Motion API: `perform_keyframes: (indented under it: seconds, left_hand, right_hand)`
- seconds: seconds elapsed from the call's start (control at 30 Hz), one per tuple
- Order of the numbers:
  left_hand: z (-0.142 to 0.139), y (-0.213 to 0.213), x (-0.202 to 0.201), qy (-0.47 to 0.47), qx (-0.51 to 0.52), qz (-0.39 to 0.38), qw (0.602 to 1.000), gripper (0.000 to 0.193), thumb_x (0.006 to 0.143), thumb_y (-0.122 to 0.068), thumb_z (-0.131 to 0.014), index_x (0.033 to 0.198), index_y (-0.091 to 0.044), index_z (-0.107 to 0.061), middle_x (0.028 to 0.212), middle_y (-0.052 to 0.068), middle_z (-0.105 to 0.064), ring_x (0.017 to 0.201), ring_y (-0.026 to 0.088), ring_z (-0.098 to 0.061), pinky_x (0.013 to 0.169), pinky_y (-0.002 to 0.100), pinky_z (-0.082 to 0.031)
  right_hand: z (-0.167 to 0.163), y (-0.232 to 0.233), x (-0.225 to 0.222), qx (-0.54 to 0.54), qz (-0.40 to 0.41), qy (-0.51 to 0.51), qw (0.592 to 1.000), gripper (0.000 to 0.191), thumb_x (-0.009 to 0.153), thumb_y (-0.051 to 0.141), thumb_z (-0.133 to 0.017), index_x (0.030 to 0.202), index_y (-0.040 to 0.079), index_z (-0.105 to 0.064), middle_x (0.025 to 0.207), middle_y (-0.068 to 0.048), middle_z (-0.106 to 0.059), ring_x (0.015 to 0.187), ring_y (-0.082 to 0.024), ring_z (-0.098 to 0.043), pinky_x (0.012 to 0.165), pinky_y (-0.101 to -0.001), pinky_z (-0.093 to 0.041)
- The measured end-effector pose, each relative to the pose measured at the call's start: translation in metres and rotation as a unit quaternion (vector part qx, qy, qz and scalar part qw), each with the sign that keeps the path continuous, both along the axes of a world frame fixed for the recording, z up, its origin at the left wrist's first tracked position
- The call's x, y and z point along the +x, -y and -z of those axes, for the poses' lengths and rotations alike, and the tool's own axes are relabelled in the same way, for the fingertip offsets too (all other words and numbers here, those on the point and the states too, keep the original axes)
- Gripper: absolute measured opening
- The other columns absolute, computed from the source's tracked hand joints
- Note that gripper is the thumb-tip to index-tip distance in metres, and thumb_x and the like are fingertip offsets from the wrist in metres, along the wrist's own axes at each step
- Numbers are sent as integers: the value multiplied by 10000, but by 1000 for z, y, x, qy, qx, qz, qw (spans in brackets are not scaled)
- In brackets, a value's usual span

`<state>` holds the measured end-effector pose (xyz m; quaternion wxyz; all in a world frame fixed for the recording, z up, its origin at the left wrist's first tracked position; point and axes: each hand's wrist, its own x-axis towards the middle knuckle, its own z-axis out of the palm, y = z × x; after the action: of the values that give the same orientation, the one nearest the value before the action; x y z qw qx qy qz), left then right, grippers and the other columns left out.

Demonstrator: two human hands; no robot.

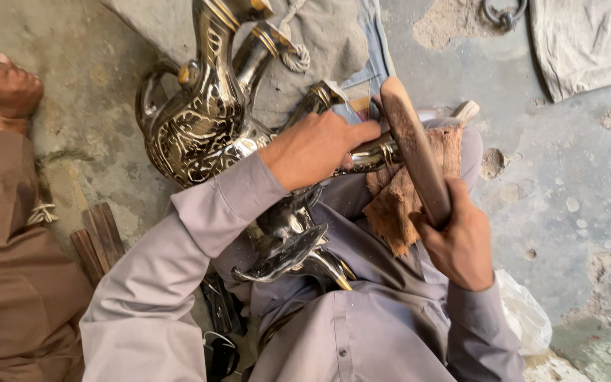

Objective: The person sits on the workshop floor holding an engraved brass vase steady with one hand while striking a small punch placed on the vase's surface with a wooden mallet held in the other hand, working the patterned decoration on the metal vessel. A second worker nearby performs similar hammering on another vase.

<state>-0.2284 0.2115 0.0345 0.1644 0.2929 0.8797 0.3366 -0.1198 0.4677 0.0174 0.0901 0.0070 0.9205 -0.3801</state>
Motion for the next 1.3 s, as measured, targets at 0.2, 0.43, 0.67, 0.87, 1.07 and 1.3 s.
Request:
perform_keyframes:
  seconds: [0.2,0.43,0.67,0.87,1.07,1.3]
  left_hand:
    - [0,6,-2,-2,14,8,1000,424,822,-1,-730,1202,-125,-590,896,170,-730,847,373,-743,676,463,-601]
    - [2,24,-3,-7,48,-21,999,441,823,-103,-797,1190,-90,-554,805,196,-711,802,431,-711,640,513,-557]
    - [3,21,2,-16,41,-31,999,398,859,-89,-772,1175,-85,-530,823,195,-713,830,429,-715,636,507,-569]
    - [0,22,4,-33,40,-26,998,359,856,-65,-765,1133,-92,-538,814,197,-711,841,449,-698,628,531,-544]
    - [-2,21,3,-31,24,-25,999,356,849,-85,-765,1123,-92,-537,801,217,-692,821,468,-681,617,546,-534]
    - [-3,23,1,-42,18,-15,999,372,838,-88,-765,1144,-108,-554,797,213,-692,816,469,-680,632,563,-529]
  right_hand:
    - [-2,-3,-1,95,-3,-36,995,524,789,142,-862,1218,15,-590,887,-194,-709,768,-394,-710,667,-433,-488]
    - [-2,0,-12,-82,115,9,990,432,858,211,-857,1108,2,-574,836,-90,-673,742,-150,-617,676,-328,-511]
    - [-6,9,-29,-212,86,-8,974,389,900,158,-806,1141,-3,-546,885,-62,-660,751,-148,-606,661,-329,-507]
    - [-10,17,-33,-194,86,2,977,423,869,144,-831,1148,16,-540,882,-110,-665,675,-220,-636,588,-390,-490]
    - [-2,14,-37,-89,14,-50,995,399,867,129,-826,1147,22,-563,890,-147,-686,782,-264,-673,692,-394,-534]
    - [-6,13,-40,-76,42,-42,995,406,863,132,-817,1161,20,-564,849,-109,-682,745,-199,-669,685,-356,-536]
